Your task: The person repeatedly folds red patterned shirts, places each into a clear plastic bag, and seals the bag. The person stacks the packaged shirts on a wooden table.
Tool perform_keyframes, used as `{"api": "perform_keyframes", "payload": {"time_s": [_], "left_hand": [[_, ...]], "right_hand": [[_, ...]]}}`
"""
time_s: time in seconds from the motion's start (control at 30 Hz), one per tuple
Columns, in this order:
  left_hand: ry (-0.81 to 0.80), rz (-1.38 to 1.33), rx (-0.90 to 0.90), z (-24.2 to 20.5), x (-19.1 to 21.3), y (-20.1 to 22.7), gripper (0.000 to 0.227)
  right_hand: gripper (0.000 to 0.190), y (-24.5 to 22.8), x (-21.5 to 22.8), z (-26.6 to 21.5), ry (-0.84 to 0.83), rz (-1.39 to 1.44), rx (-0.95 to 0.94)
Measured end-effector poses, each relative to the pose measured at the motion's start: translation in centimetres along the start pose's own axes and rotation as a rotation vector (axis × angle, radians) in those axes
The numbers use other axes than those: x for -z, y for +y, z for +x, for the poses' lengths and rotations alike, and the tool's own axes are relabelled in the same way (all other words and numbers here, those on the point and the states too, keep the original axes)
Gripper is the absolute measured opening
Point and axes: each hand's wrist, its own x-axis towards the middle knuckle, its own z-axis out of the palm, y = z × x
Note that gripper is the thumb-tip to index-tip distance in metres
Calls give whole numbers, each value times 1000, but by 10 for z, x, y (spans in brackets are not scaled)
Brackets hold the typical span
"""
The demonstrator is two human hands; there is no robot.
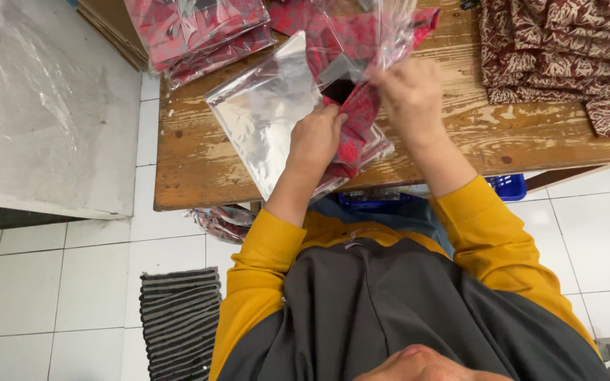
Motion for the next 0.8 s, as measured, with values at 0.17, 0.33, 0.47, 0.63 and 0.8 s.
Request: {"api": "perform_keyframes", "payload": {"time_s": [0.17, 0.33, 0.47, 0.63, 0.8], "left_hand": [[-70, -81, -48, -18, 0, 0, 22], [-39, -28, 17, -4, -16, 4, 23], [-52, 46, -1, 0, -23, 3, 24], [-62, 82, -32, -5, -34, -1, 16], [-187, 225, -1, 13, -49, 2, 22]], "right_hand": [[5, 39, 21, -1, 136, -151, -229], [9, -6, 17, 0, 24, -32, -52], [10, -13, 26, 9, 66, 28, -112], [15, -14, 32, 11, -76, 272, 17], [45, -19, 10, -7, -57, 185, -93]]}}
